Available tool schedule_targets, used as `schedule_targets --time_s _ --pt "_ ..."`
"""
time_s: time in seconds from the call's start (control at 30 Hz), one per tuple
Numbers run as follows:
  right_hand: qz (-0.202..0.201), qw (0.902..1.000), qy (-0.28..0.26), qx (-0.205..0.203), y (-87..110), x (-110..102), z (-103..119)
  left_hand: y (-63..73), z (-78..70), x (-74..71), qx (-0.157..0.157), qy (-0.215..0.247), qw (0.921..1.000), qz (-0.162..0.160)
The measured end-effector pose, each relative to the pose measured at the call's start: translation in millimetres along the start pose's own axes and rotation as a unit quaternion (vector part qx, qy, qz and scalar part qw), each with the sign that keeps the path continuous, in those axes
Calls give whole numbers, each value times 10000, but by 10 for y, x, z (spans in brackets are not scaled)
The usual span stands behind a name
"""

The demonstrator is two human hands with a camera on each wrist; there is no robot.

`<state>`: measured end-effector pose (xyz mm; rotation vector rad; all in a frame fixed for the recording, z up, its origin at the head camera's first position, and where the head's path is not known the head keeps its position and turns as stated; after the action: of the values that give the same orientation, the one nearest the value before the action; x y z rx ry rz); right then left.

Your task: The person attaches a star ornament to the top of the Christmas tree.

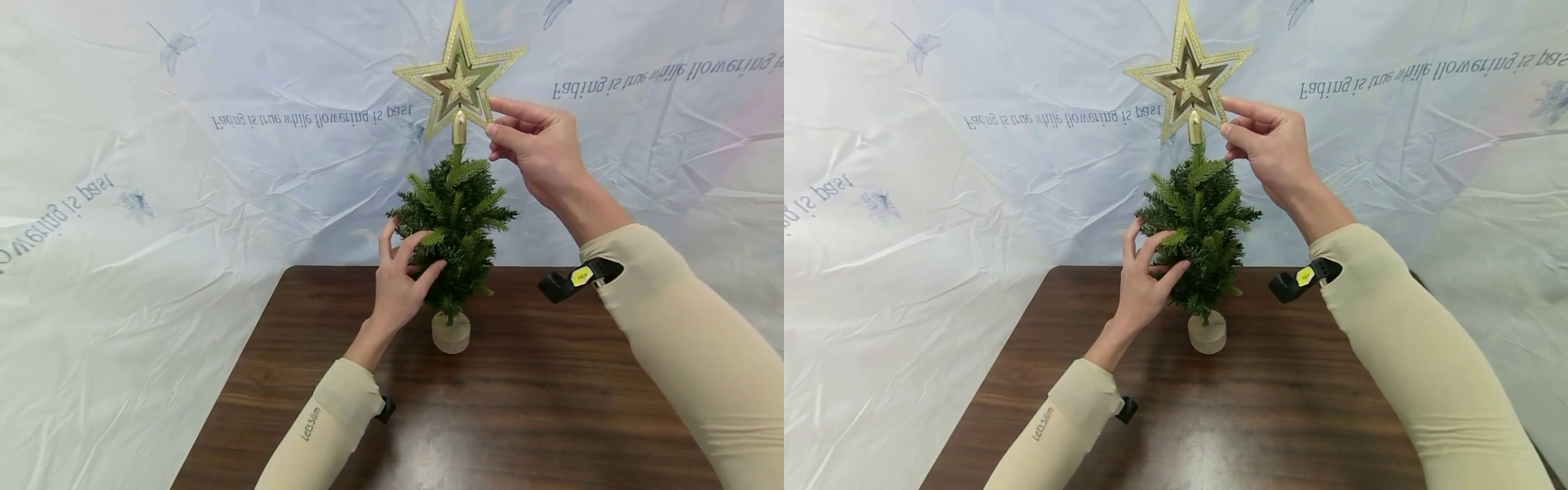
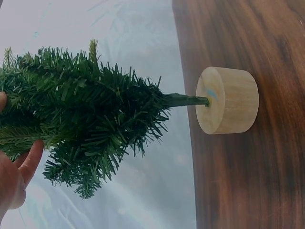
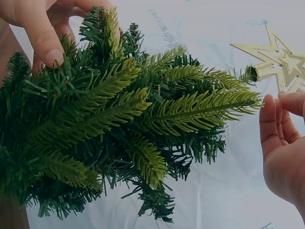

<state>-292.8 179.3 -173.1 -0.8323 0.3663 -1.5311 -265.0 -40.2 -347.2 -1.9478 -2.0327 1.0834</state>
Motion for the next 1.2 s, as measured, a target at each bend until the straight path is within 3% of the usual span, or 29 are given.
schedule_targets --time_s 0.5,0.93,1.2 --pt "56 9994 -170 -298 6 -46 -25 18 27 4 4 -31 10000 -22" --pt "14 9985 -256 -487 7 -74 -17 -11 -34 -16 13 7 10000 9" --pt "9 9992 -134 -376 7 -36 -26 6 -43 -55 -152 55 9999 43"
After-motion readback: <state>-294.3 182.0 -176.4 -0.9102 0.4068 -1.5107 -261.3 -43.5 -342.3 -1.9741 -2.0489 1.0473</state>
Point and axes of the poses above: each hand's wrist, its own y-axis away from the middle knuckle, its own x-axis out of the palm, z = x × y, the point moved 3 cm from there along -y, towards the middle knuckle, and after that the axes turned 15 degrees about -x, right-handed, at the moved point
